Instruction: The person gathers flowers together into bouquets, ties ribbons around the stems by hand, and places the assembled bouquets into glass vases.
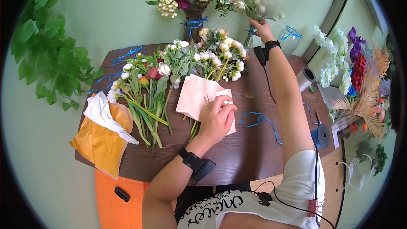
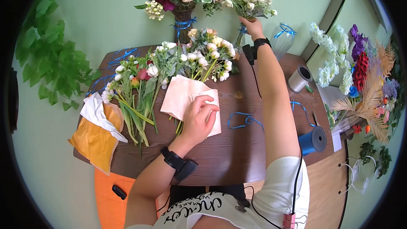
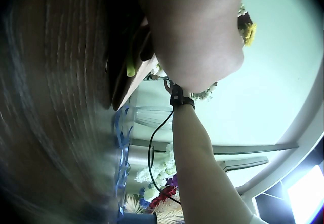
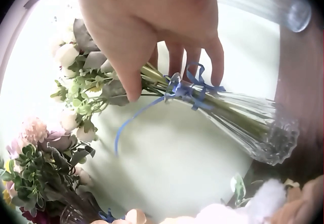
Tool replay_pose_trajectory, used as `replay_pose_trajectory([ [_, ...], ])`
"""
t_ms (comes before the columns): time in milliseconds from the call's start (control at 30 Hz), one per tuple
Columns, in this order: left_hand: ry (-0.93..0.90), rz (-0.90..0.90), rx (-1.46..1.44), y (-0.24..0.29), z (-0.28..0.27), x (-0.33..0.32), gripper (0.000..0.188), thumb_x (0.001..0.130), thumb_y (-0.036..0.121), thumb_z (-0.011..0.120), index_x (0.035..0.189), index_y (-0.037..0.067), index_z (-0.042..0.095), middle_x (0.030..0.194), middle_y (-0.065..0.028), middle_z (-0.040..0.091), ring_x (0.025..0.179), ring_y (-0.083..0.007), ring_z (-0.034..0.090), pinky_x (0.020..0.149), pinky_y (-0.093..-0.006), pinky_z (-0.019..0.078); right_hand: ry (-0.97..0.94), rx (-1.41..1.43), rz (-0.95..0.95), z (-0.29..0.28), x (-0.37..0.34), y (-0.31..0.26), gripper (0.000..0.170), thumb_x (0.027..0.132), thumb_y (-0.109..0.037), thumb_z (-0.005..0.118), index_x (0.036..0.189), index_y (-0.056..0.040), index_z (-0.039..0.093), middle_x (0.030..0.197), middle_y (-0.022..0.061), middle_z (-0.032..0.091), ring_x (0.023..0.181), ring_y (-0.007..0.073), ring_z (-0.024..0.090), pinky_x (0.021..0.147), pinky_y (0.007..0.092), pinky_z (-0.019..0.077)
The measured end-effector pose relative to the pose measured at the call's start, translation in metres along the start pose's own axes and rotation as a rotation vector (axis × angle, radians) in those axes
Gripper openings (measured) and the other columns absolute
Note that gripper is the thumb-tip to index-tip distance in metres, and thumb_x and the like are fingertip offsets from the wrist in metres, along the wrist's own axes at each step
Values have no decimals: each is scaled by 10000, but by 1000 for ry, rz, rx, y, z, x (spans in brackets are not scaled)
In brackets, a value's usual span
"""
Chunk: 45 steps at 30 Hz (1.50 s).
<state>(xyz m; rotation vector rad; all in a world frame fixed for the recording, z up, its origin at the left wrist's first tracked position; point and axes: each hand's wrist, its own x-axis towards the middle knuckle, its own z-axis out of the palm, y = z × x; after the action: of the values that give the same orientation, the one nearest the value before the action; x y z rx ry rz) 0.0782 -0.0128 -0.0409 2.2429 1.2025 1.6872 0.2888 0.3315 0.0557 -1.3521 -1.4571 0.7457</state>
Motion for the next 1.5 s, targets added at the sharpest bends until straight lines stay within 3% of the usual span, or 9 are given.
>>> replay_pose_trajectory([
  [267,-47,-49,-48,-1,1,-2,97,772,1,642,848,59,630,1027,-76,537,750,-209,574,667,-338,465,-23,12,79,-7,4,18,381,790,-364,730,1033,-78,666,1012,5,639,942,144,576,764,376,484],
  [500,-49,-12,-35,1,-2,-1,96,774,2,641,851,57,626,1032,-80,536,760,-209,572,666,-337,464,-35,15,80,-7,-11,14,465,763,-363,746,1124,-95,629,1133,33,603,1035,168,539,824,384,458],
  [633,-43,-2,-41,0,0,-1,103,774,-6,636,855,56,623,1042,-83,532,760,-213,569,653,-333,464,-46,2,264,-14,-22,-2,534,781,-315,720,1225,-78,541,1121,28,549,1031,205,506,825,380,449],
  [800,-46,-9,-81,1,-1,-1,124,777,-29,625,871,51,615,1056,-100,524,762,-225,568,644,-324,462,115,478,168,-22,-83,-42,257,843,-142,612,1082,-60,561,973,38,532,981,163,500,809,378,458],
  [967,-48,-18,-107,4,-4,2,130,791,-29,610,891,55,607,1084,-120,508,815,-256,568,727,-341,464,-87,1167,381,-44,-151,-76,113,907,-165,566,955,-75,518,874,38,568,803,158,563,763,329,476],
  [1100,11,-10,-72,0,-1,2,108,789,-13,607,873,55,612,1083,-109,514,785,-247,568,711,-347,469,-237,1248,368,-59,-227,-102,117,931,-161,543,942,-46,562,869,35,576,761,151,526,696,279,466],
  [1233,9,-19,-64,-10,-2,4,124,813,-22,578,918,38,606,1111,-137,495,908,-246,568,766,-318,481,-285,1219,339,-64,-286,-103,122,930,-161,553,968,-45,568,847,22,578,711,130,508,644,264,449],
  [1400,77,-127,-50,-4,-32,25,104,810,84,623,913,70,617,1052,-104,552,912,-309,580,772,-403,470,-283,1230,495,-70,-340,-76,114,939,-165,540,956,-60,580,764,-4,575,631,118,490,599,264,440],
  [1500,-194,-283,166,0,-64,43,135,838,179,602,905,67,633,993,-123,585,916,-318,588,788,-418,471,-350,1271,526,-68,-348,-43,103,913,-147,573,941,-47,578,788,1,585,636,113,505,604,254,446],
])
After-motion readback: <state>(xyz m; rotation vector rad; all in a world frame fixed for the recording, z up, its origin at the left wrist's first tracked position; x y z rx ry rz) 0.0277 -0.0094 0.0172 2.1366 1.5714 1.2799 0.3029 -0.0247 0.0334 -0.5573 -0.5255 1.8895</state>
